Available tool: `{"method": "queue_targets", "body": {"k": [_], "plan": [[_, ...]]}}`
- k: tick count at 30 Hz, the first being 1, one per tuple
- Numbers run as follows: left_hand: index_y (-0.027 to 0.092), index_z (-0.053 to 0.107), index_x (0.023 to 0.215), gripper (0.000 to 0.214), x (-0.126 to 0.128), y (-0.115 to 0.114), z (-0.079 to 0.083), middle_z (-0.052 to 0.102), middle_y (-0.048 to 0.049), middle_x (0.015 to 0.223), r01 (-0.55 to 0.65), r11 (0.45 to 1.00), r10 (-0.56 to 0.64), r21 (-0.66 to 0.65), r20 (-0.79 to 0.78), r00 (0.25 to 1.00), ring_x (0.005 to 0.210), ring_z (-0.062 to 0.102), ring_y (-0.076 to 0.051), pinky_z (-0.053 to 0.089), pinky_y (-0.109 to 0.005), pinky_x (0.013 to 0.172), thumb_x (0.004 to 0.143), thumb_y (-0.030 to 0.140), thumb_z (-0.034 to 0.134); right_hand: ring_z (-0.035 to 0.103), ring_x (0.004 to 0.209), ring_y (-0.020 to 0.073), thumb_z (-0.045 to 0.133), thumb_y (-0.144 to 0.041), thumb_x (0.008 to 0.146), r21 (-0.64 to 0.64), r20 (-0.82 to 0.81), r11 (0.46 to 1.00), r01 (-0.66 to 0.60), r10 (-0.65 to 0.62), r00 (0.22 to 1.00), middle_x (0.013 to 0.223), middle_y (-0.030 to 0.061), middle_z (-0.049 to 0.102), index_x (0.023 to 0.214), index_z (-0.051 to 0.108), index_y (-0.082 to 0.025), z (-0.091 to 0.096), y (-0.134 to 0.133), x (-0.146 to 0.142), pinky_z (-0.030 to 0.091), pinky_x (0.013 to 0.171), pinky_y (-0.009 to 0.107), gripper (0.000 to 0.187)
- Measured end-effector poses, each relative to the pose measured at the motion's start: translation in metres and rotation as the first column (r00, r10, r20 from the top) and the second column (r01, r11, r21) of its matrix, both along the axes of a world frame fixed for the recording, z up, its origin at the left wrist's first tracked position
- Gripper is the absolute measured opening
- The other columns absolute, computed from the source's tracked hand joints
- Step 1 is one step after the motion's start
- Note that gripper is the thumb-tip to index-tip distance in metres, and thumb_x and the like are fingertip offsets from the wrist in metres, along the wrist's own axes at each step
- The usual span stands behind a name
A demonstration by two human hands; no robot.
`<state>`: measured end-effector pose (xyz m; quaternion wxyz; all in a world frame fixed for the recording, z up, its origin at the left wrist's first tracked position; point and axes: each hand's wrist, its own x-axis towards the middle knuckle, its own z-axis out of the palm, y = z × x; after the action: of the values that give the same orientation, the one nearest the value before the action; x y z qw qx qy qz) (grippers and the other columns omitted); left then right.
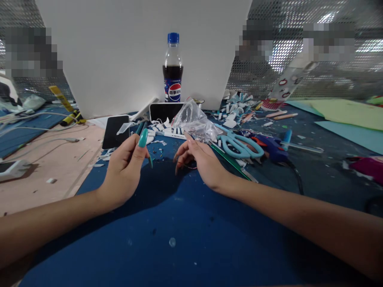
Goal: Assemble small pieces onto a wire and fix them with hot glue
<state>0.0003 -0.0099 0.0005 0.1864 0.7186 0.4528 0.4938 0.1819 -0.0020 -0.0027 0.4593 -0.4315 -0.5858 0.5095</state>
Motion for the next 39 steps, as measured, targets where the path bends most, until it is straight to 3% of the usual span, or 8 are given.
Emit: {"method": "queue_targets", "body": {"k": [7, 10, 14, 20, 24, 28, 36, 39], "plan": [[0.020, 0.044, 0.064, 0.029, 0.002, 0.002, 0.002, 0.039, 0.0038, 0.056, -0.023, 0.996, 0.023, -0.087, -0.002, 1.000, 0.050, 0.034, -0.009, 0.030, -0.023, 0.046, 0.090, 0.030, 0.037, 0.061, 0.060, 0.0132, 0.031, -0.050, 0.090, 0.027, 0.008, 1.000, 0.015, -0.015, 1.000, 0.064, 0.0043, 0.061, 0.067, 0.053, -0.016, 0.001, 0.000, 0.001, 0.046, 0.059, 0.026, 0.047], [0.019, 0.044, 0.064, 0.028, 0.002, 0.003, 0.002, 0.038, 0.0041, 0.057, 0.031, 0.991, -0.038, -0.133, -0.055, 0.998, 0.051, 0.035, -0.009, 0.030, -0.023, 0.048, 0.089, 0.031, 0.038, 0.061, 0.069, 0.0141, 0.028, -0.047, 0.092, 0.128, 0.025, 0.992, 0.008, -0.011, 1.000, 0.072, 0.0046, 0.060, 0.073, 0.054, -0.016, -0.001, -0.003, 0.002, 0.047, 0.068, 0.029, 0.044], [0.019, 0.044, 0.064, 0.028, 0.003, 0.003, 0.002, 0.036, 0.0046, 0.056, 0.073, 0.976, -0.097, -0.204, -0.110, 0.989, 0.052, 0.034, -0.009, 0.030, -0.023, 0.049, 0.089, 0.030, 0.039, 0.057, 0.085, 0.0170, 0.029, -0.045, 0.093, 0.315, 0.200, 0.948, -0.054, -0.011, 0.980, 0.082, 0.0060, 0.059, 0.080, 0.056, -0.017, 0.000, -0.010, 0.004, 0.044, 0.082, 0.035, 0.041], [0.018, 0.043, 0.063, 0.029, 0.005, 0.003, 0.002, 0.036, 0.0049, 0.056, 0.095, 0.986, -0.118, -0.138, -0.169, 0.979, 0.052, 0.033, -0.008, 0.029, -0.022, 0.049, 0.088, 0.030, 0.040, 0.056, 0.092, 0.0168, 0.024, -0.042, 0.096, 0.289, 0.221, 0.910, -0.297, 0.238, 0.946, 0.087, 0.0053, 0.061, 0.090, 0.057, -0.018, 0.004, -0.012, 0.005, 0.040, 0.091, 0.036, 0.041], [0.017, 0.042, 0.062, 0.029, 0.004, 0.002, 0.000, 0.037, 0.0050, 0.057, 0.093, 0.995, -0.100, -0.039, -0.246, 0.964, 0.052, 0.034, -0.007, 0.029, -0.022, 0.049, 0.089, 0.029, 0.040, 0.057, 0.064, 0.0116, 0.024, -0.042, 0.096, 0.160, 0.127, 0.905, -0.395, 0.378, 0.917, 0.067, 0.0004, 0.056, 0.088, 0.054, -0.016, 0.005, -0.012, 0.004, 0.046, 0.071, 0.029, 0.040], [0.017, 0.041, 0.062, 0.029, 0.003, 0.001, 0.000, 0.038, 0.0047, 0.059, 0.117, 0.993, -0.107, 0.017, -0.297, 0.949, 0.053, 0.036, -0.007, 0.030, -0.022, 0.051, 0.089, 0.028, 0.040, 0.040, 0.042, 0.0064, 0.037, -0.047, 0.091, 0.105, 0.167, 0.925, -0.364, 0.344, 0.924, 0.050, -0.0067, 0.040, 0.075, 0.051, -0.016, 0.007, -0.013, 0.002, 0.034, 0.044, 0.020, 0.038], [0.018, 0.041, 0.063, 0.030, 0.006, 0.004, 0.000, 0.037, 0.0047, 0.058, 0.135, 0.968, -0.186, -0.210, -0.250, 0.950, 0.054, 0.036, -0.009, 0.031, -0.021, 0.050, 0.089, 0.031, 0.038, 0.035, 0.041, 0.0039, 0.054, -0.043, 0.084, 0.144, 0.158, 0.944, -0.297, 0.274, 0.949, 0.049, -0.0068, 0.041, 0.065, 0.052, -0.015, 0.005, -0.007, 0.002, 0.028, 0.041, 0.019, 0.034], [0.018, 0.045, 0.068, 0.031, 0.002, 0.008, 0.001, 0.041, 0.0033, 0.060, 0.095, 0.981, -0.144, -0.170, -0.299, 0.943, 0.055, 0.040, -0.010, 0.033, -0.023, 0.052, 0.092, 0.033, 0.032, 0.035, 0.037, 0.0034, 0.055, -0.042, 0.083, 0.154, 0.131, 0.953, -0.261, 0.243, 0.961, 0.046, -0.0077, 0.041, 0.064, 0.052, -0.015, 0.003, -0.006, 0.002, 0.028, 0.038, 0.018, 0.033]]}}
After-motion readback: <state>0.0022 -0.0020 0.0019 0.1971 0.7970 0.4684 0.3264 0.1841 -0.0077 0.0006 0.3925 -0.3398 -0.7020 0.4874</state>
